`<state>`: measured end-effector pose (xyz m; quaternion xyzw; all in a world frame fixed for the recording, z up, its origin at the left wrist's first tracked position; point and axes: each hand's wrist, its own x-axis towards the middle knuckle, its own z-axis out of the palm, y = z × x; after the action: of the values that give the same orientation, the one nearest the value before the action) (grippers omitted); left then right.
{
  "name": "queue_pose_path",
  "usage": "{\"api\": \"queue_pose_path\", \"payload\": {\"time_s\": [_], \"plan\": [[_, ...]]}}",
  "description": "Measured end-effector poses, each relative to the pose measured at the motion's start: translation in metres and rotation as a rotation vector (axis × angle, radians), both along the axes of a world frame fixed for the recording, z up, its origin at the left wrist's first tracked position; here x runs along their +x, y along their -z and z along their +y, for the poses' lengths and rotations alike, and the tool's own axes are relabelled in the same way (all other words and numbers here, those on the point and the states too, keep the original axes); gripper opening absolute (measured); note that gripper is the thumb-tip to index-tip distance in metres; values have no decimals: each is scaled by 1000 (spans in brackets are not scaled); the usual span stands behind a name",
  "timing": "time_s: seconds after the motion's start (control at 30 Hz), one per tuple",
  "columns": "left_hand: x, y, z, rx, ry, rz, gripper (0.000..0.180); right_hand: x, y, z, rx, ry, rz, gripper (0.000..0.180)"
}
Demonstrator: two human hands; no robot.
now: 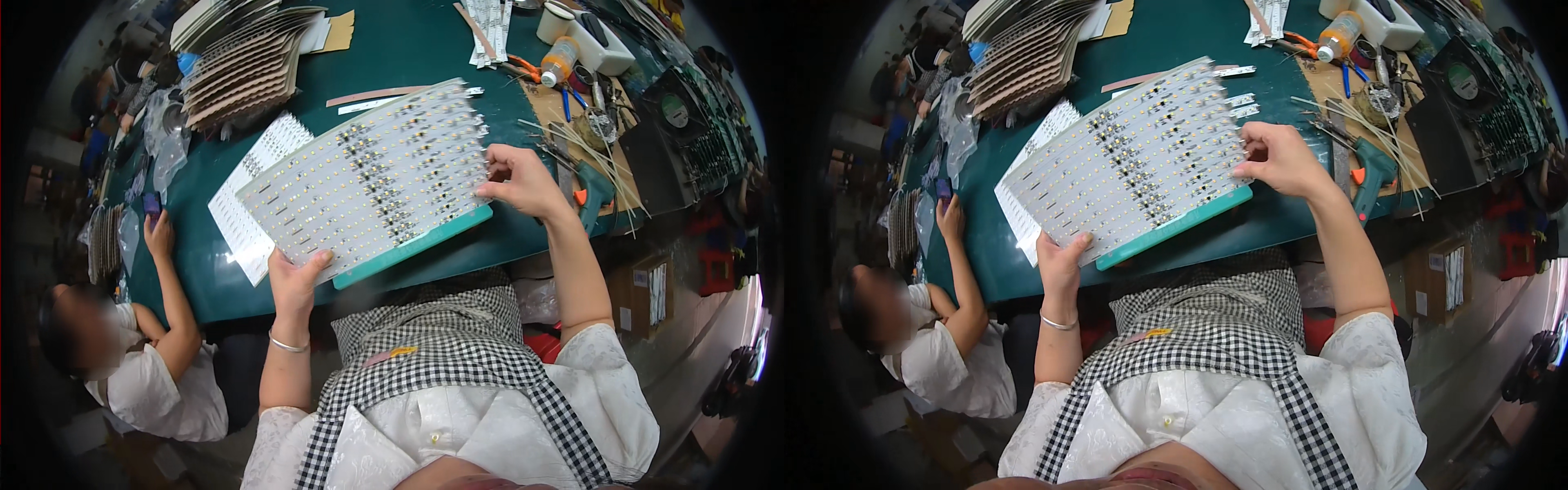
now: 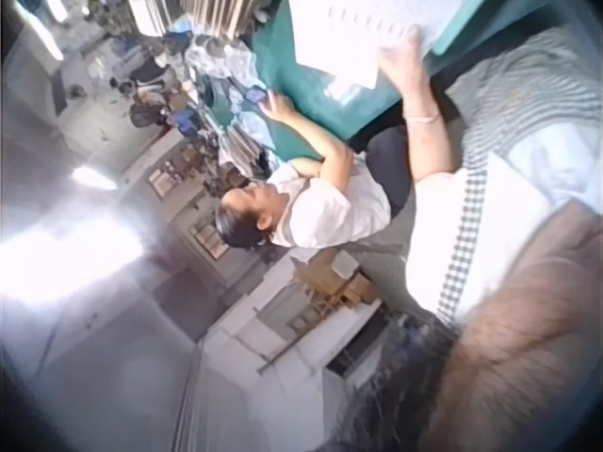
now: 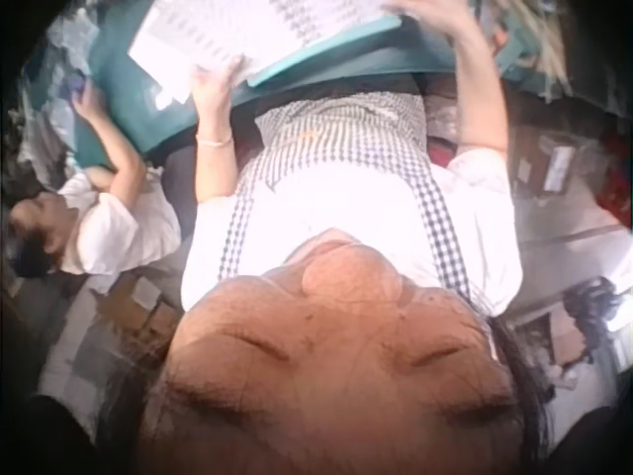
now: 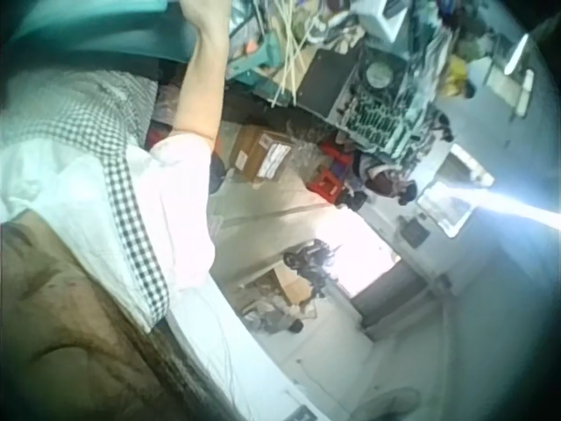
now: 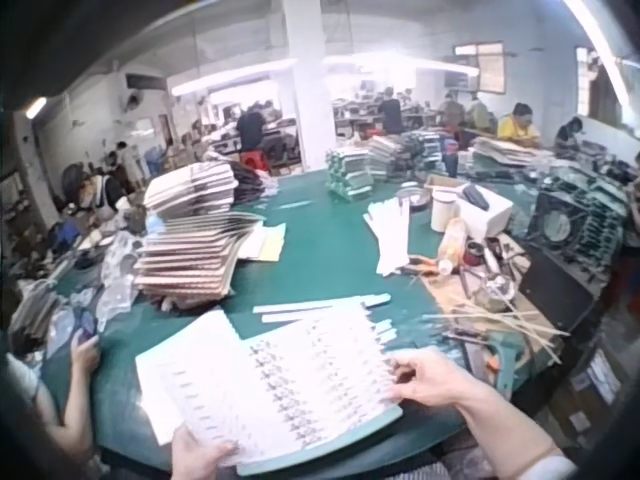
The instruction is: The person separates individual LED strips from larger panels by hand. They pick up a panel, snap off a strip, and place it on the table, repeating this process for multiple panels throughout the clip.
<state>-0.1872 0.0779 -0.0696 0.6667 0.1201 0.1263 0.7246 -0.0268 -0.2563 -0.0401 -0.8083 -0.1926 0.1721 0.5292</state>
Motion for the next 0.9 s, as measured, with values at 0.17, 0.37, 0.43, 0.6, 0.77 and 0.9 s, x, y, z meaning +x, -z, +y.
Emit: {"api": "queue_pose_path", "payload": {"time_s": [0.17,0.37,0.43,0.6,0.77,0.9], "plan": [[-22,-1,-18,248,-85,-116,26,-17,2,-2,40,46,-192,34],[-24,21,-16,460,136,-711,14,-31,27,-4,154,37,-653,23],[-19,24,-13,564,169,-799,17,-36,30,-7,175,35,-638,22],[-18,14,-11,261,31,-679,16,-46,29,-1,142,311,-266,20],[-20,-10,30,-135,-331,-634,19,-29,30,-8,407,283,-45,14],[-16,-34,30,-163,-458,-603,25,-3,30,-8,471,366,-91,12]]}}
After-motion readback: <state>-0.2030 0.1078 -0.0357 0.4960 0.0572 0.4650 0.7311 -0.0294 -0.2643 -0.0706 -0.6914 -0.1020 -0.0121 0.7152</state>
